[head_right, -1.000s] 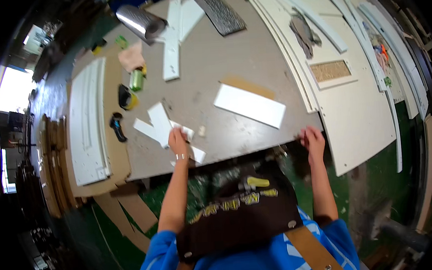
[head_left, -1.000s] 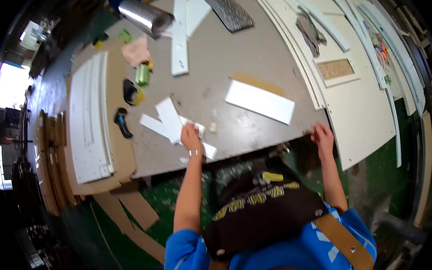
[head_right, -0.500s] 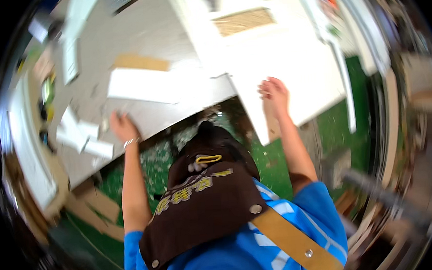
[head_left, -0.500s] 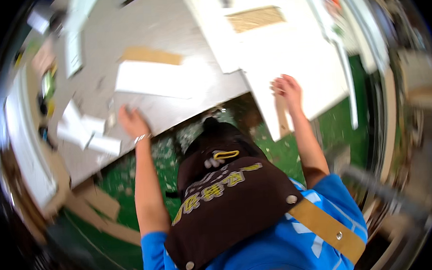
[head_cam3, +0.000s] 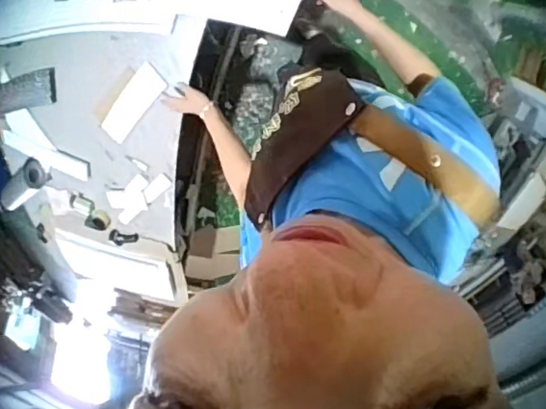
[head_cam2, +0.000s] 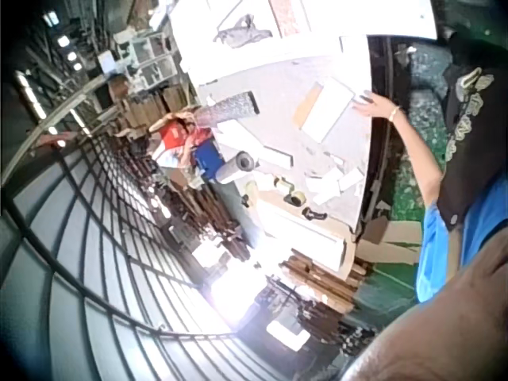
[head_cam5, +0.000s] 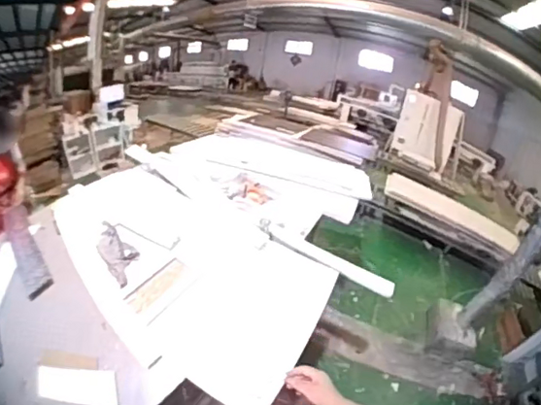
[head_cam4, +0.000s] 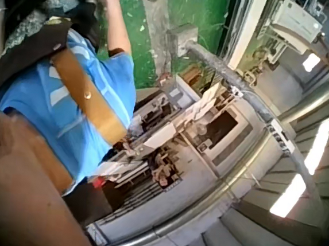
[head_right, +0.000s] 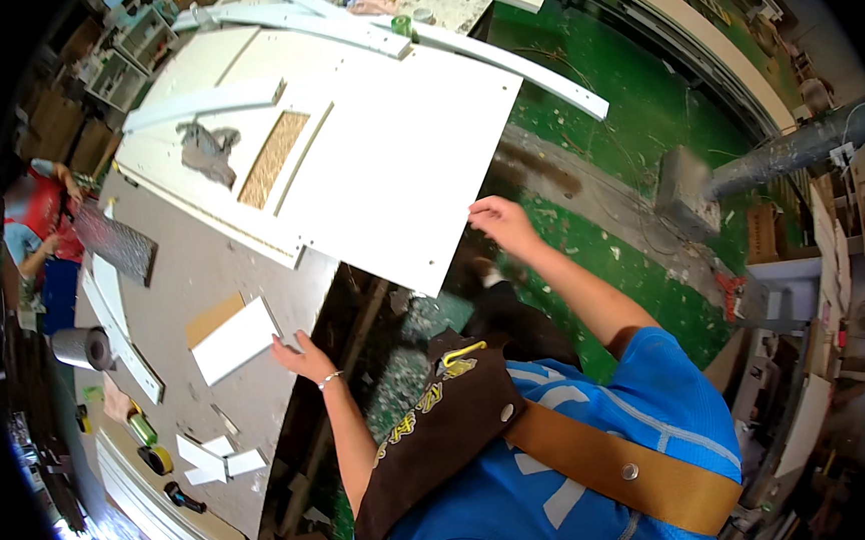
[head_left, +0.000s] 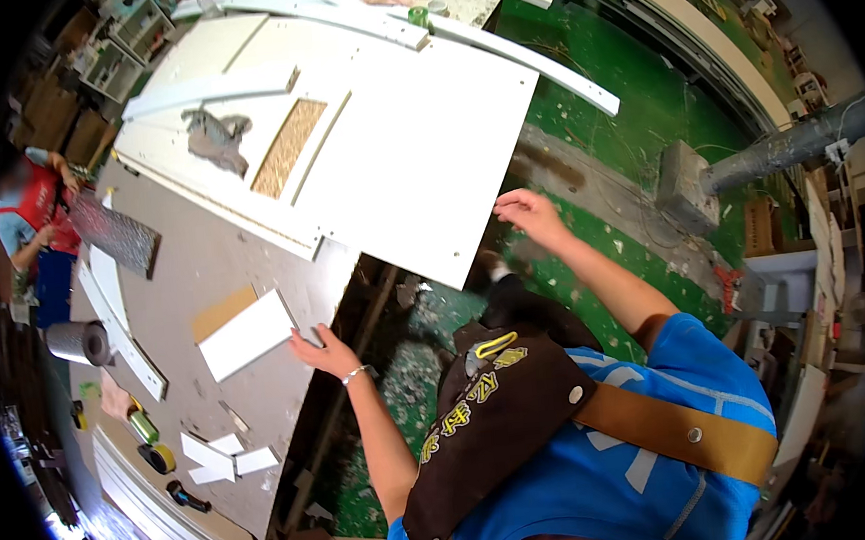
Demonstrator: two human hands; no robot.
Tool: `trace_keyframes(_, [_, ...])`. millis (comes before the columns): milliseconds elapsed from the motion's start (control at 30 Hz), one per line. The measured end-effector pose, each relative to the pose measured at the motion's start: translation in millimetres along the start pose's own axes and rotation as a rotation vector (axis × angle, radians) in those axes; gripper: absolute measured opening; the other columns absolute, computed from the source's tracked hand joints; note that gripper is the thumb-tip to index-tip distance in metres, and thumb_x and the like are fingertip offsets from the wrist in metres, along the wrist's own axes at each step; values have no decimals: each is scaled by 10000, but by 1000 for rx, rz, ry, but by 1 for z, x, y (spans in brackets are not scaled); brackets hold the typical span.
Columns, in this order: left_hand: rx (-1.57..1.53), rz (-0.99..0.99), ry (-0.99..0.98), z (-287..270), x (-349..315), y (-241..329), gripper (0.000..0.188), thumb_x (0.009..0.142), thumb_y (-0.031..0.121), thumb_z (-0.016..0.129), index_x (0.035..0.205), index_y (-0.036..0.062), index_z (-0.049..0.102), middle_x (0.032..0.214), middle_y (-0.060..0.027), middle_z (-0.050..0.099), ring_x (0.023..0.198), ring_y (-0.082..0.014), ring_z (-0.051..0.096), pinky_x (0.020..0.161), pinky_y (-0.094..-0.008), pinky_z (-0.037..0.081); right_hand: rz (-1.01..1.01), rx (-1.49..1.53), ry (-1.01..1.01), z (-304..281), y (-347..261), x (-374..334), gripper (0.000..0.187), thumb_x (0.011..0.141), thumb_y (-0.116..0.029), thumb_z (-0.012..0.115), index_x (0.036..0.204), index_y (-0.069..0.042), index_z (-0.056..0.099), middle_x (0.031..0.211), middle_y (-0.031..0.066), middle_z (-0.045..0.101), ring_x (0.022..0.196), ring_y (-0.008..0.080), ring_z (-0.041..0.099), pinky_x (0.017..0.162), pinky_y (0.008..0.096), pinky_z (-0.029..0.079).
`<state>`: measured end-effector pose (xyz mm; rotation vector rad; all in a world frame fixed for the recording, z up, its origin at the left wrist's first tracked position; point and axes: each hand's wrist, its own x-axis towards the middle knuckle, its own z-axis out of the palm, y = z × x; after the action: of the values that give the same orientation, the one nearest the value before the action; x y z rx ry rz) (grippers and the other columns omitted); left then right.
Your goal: The person assembles white furniture panels on a workbench in a workshop. They wipe the panels with a cloth, use a power drill to fasten them together, and arrange the components for further assembly.
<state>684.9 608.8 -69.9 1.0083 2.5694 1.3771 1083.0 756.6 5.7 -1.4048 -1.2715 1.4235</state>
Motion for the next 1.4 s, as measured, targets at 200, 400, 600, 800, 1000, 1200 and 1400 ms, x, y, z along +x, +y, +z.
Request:
trace_keyframes(200, [-122,-1,-61,95,-8,124,560,857,158,615,1353,-9,417,1461,-265,266,1327,-397,314,1059,-462,313,-283,-445,281,-173,28,124,287,777,-149,688,1049,-69,642,990,108,654,989,250,618,873,335,478])
trace_keyframes(400, [610,7,-148,184,-42,212,494,891,268,551,1327,48,478,1438,-212,359,1370,-356,275,1083,-596,194,-186,-1141,254,-277,8,197,905,658,-250,806,1429,-201,334,1494,191,224,1376,396,217,1052,630,221])
trace_keyframes(600, [716,9,-72,193,-41,212,447,905,268,531,1297,56,506,1433,-159,392,1358,-325,305,1076,-597,201,-53,-1203,-116,-342,-1,269,994,629,-244,767,1474,-220,243,1273,214,502,1136,375,517,953,523,401])
trace_keyframes(800, [711,-6,-66,197,-45,208,447,887,243,540,1294,61,511,1432,-160,393,1356,-339,308,1081,-576,199,-48,-1270,-184,-382,-15,305,901,626,-265,726,1417,-122,318,1053,193,607,958,387,594,805,486,481])
trace_keyframes(1000, [624,2,7,209,-38,209,427,874,208,552,1275,65,530,1406,-169,422,1344,-344,327,1086,-549,199,5,-1314,-288,-454,-16,371,822,602,-283,754,1321,-122,388,1088,211,597,996,399,586,824,473,489])
trace_keyframes(1200, [507,-41,185,265,30,230,436,844,185,566,1256,49,521,1382,-197,432,1317,-361,354,1065,-548,216,403,-1326,-765,-505,9,447,962,572,-425,821,1339,-35,390,1235,217,562,1155,370,539,969,459,435])
trace_keyframes(1400, [482,23,121,342,137,269,458,805,172,614,1247,82,533,1378,-201,427,1303,-370,357,1051,-526,242,-270,-1125,-679,-369,-150,667,694,739,-299,732,1314,-8,473,1292,209,518,1219,327,488,1037,387,377])
